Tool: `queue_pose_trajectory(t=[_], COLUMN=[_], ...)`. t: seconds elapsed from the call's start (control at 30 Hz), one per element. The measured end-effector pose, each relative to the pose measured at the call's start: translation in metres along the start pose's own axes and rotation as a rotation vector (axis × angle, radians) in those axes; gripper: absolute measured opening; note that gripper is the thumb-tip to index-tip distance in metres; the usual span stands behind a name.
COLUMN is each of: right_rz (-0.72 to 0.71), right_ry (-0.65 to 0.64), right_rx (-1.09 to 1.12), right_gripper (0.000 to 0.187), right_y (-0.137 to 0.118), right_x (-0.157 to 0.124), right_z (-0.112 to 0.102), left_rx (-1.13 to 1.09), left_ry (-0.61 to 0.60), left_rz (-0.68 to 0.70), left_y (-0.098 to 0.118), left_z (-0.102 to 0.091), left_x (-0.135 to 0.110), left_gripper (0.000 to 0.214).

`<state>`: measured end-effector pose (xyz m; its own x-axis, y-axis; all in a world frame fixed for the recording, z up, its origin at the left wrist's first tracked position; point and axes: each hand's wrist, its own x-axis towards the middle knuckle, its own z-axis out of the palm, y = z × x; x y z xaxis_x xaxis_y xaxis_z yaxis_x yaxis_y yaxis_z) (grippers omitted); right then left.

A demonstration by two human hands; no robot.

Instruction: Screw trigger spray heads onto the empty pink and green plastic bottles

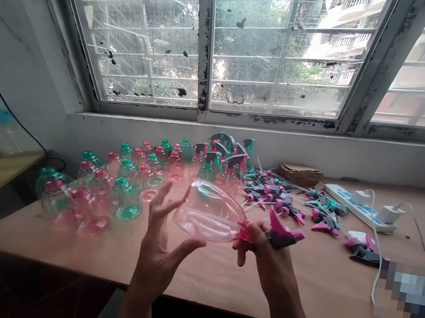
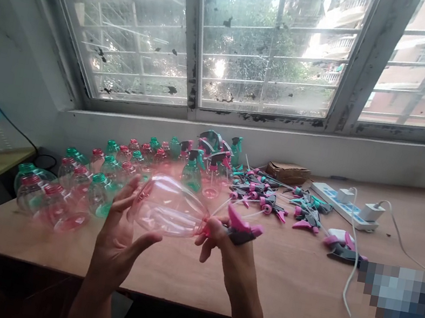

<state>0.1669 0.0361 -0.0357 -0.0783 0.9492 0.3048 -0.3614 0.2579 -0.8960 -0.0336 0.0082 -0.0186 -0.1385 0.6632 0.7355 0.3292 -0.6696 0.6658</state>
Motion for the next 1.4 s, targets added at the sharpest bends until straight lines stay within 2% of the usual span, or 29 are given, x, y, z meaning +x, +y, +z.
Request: queue_pose_trajectory(t=[0.1,0.17,0.23,0.33,0.4,0.47,0.53,0.63,0.7,0.73,0.83,0.93,1.03,1.13,1.2,1.27,1.33,1.4], right_rz=[0.011,-0.024,-0.093,-0.193,-0.160,-0.080,-0.059,-0.184,-0.338,-0.410,-0.531,-0.454,-0.255,-0.076,-0.008,0.041,0.076,0.007], right_ry=[0.025,0.032,0.016,-0.034,-0.001,0.053,0.058,-0.024,-0.112,-0.167,-0.261,-0.211,-0.168,-0.185,-0.196,-0.166,-0.112,-0.058], right_rx=[0.085,0.016,-0.124,-0.289,-0.278,-0.218,-0.186,-0.286,-0.438,-0.509,-0.601,-0.550,-0.354,-0.094,-0.035,-0.111,-0.338,-0.567], right_gripper=[0.034,0.025,0.016,0.029,0.027,0.023,0.024,0.025,0.029,0.031,0.028,0.027,0.022,0.020,0.025,0.033,0.042,0.050], right_y=[0.004,0.005,0.006,0.003,0.000,-0.003,-0.005,-0.008,-0.009,-0.010,-0.009,-0.005,0.004,0.012,0.012,0.004,-0.011,-0.027], right_x=[0.002,0.002,0.001,-0.002,-0.003,-0.005,-0.007,-0.011,-0.013,-0.013,-0.013,-0.012,-0.008,-0.002,0.001,0.001,-0.002,-0.008], right_z=[-0.001,-0.005,-0.007,-0.007,-0.003,0.001,0.003,0.001,-0.002,-0.002,-0.001,0.003,0.004,-0.002,-0.008,-0.013,-0.015,-0.014], left_rx=[0.084,0.026,-0.028,-0.032,-0.034,-0.072,-0.117,-0.230,-0.353,-0.395,-0.377,-0.364,-0.368,-0.315,-0.277,-0.163,0.035,0.170], left_ry=[-0.081,-0.133,-0.100,0.040,0.073,0.058,0.040,0.001,-0.053,-0.062,0.008,0.093,0.137,0.150,0.055,-0.156,-0.386,-0.521], left_rz=[-0.040,-0.117,-0.211,-0.301,-0.310,-0.287,-0.292,-0.369,-0.369,-0.375,-0.435,-0.413,-0.275,-0.111,-0.102,-0.194,-0.279,-0.283], left_y=[-0.003,-0.006,-0.009,-0.006,-0.001,0.003,0.002,-0.007,-0.013,-0.014,-0.010,-0.006,-0.012,-0.022,-0.025,-0.022,-0.016,-0.010], left_z=[-0.003,-0.005,-0.006,-0.003,0.001,0.005,0.004,-0.005,-0.013,-0.016,-0.017,-0.008,0.001,0.003,-0.002,-0.009,-0.015,-0.016], left_x=[-0.003,-0.004,-0.004,-0.001,0.002,0.003,0.002,0.000,0.001,0.002,0.006,0.008,0.005,0.002,0.001,0.000,-0.001,-0.003], left_gripper=[0.060,0.066,0.067,0.056,0.049,0.045,0.046,0.063,0.083,0.086,0.063,0.039,0.035,0.036,0.041,0.057,0.082,0.094])
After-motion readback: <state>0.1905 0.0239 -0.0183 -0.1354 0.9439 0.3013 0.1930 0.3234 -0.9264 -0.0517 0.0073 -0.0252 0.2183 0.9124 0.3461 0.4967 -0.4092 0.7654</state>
